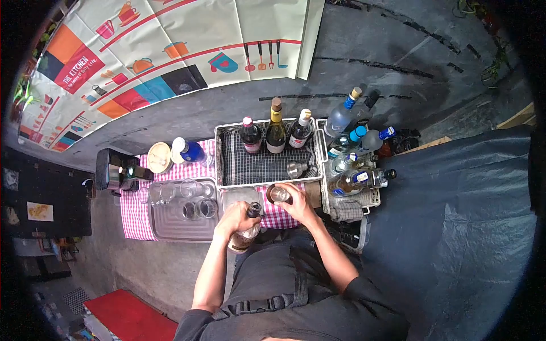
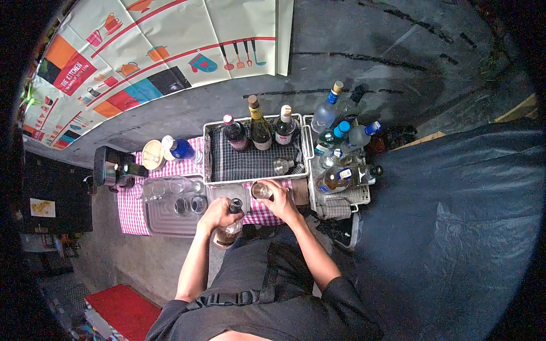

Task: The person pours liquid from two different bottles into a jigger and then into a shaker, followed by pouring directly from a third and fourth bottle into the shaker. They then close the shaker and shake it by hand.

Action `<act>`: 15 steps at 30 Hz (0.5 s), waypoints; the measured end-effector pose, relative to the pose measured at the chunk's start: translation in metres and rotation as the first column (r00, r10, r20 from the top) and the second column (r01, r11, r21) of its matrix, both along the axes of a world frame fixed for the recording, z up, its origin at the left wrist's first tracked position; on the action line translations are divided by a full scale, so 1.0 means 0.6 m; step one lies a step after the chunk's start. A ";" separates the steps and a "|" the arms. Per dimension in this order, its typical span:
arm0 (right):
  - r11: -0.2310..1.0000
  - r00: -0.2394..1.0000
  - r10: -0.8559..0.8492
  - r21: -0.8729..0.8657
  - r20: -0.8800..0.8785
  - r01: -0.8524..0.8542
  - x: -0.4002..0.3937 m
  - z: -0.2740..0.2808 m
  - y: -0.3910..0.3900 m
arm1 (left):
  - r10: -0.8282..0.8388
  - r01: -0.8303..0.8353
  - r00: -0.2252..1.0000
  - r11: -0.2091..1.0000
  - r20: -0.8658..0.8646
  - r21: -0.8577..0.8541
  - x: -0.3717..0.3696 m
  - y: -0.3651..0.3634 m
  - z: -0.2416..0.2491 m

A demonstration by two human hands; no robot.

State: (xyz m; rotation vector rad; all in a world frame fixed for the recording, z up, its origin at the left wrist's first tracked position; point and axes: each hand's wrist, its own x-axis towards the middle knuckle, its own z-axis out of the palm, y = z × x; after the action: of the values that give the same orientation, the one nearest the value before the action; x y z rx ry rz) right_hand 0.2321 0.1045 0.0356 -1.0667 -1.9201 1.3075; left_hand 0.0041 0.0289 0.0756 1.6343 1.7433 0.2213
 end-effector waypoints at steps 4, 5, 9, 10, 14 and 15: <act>0.999 0.997 0.054 0.007 -0.046 -0.054 -0.009 0.001 -0.005 | -0.071 0.065 0.993 0.996 -0.091 -0.068 0.013 0.025 0.018; 0.998 0.996 0.061 0.021 -0.062 -0.060 -0.012 -0.009 -0.005 | -0.074 0.068 0.993 0.995 -0.092 -0.068 0.015 0.030 0.018; 0.994 0.994 0.101 0.033 -0.032 -0.100 -0.016 -0.001 -0.006 | -0.123 0.108 0.987 0.984 -0.100 -0.143 0.019 0.049 0.012; 0.995 0.994 0.100 0.033 -0.033 -0.099 -0.016 0.002 -0.006 | -0.140 0.119 0.983 0.979 -0.118 -0.165 0.019 0.053 0.012; 0.994 0.995 0.098 0.047 -0.027 -0.097 -0.014 0.011 -0.006 | -0.185 0.147 0.970 0.963 -0.159 -0.225 0.021 0.066 0.015; 0.995 0.995 0.097 0.040 -0.026 -0.096 -0.014 0.014 -0.006 | -0.184 0.149 0.970 0.966 -0.157 -0.211 0.021 0.066 0.017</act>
State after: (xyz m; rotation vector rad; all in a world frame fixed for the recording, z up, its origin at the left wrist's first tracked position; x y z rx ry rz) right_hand 0.2238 0.1010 0.0442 -0.9422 -1.9904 1.3245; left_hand 0.0167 0.0685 0.0856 1.6828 1.6831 -0.1771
